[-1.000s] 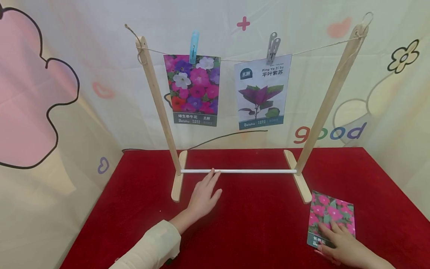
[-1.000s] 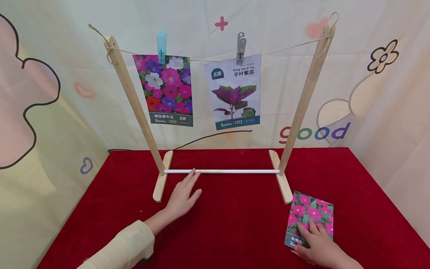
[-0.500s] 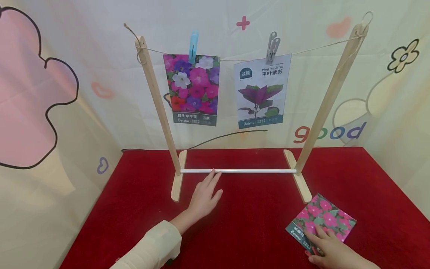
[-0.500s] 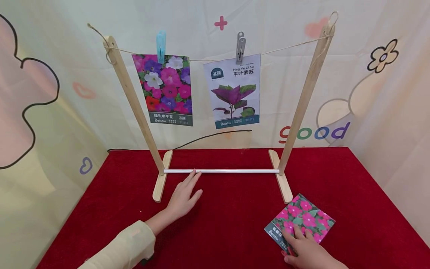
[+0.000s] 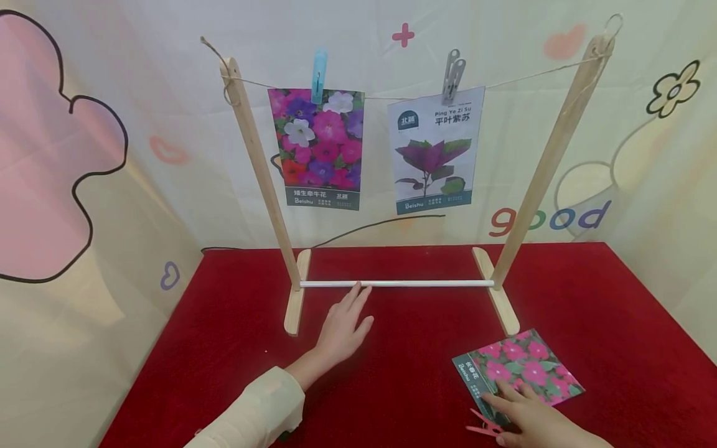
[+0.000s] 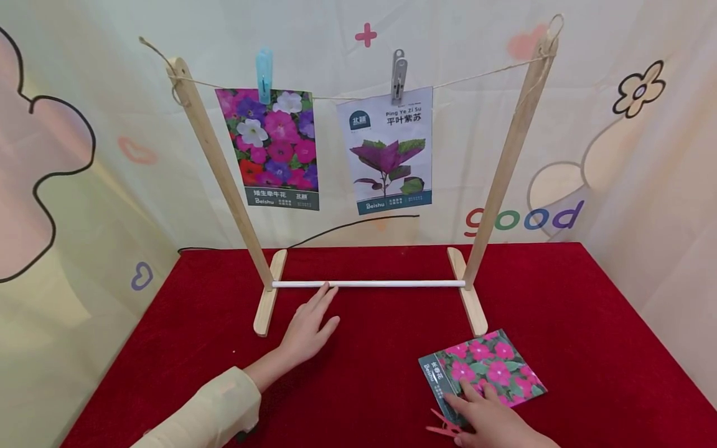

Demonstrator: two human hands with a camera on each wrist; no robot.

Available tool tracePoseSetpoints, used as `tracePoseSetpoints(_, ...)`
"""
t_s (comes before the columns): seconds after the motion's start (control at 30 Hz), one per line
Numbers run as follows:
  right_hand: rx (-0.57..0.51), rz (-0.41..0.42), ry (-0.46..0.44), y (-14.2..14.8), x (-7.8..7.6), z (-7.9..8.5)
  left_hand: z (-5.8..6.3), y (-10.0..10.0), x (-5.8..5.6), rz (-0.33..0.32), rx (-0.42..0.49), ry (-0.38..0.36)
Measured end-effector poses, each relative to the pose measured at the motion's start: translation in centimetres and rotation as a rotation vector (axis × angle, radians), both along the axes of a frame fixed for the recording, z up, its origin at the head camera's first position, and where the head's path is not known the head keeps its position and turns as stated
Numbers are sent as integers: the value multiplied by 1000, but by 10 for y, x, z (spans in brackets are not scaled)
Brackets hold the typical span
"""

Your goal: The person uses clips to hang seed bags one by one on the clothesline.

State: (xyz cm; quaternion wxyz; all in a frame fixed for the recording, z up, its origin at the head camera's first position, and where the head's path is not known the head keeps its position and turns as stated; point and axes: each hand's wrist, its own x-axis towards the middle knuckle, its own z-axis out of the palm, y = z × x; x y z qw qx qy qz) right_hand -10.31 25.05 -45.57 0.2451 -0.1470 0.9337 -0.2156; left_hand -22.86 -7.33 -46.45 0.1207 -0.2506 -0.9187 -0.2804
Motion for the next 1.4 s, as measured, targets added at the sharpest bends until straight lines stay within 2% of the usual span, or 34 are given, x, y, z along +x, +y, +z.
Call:
tracePoseSetpoints(0.13, 5, 44, 32, -5, 0, 1, -2, 2, 0, -1, -12, 32)
tracePoseSetpoints(0.27, -27, 73, 59, -9, 0, 4, -1, 2, 0, -5, -5, 6)
tracePoseSetpoints(0.47, -62, 211, 276, -17, -2, 8, 0, 6, 0, -7, -34, -29)
tracePoseSetpoints(0.73, -71, 322, 496, -29, -10, 5, -4, 16, 1, -23, -81, -22)
tracePoseSetpoints(1.1, -182, 361, 434, -41, -22, 1, -12, 34, 8, -80, -205, 33)
tracePoseSetpoints(1.4, -214, 328, 346, -43, -24, -5, -19, 50, 15, -205, -315, 38)
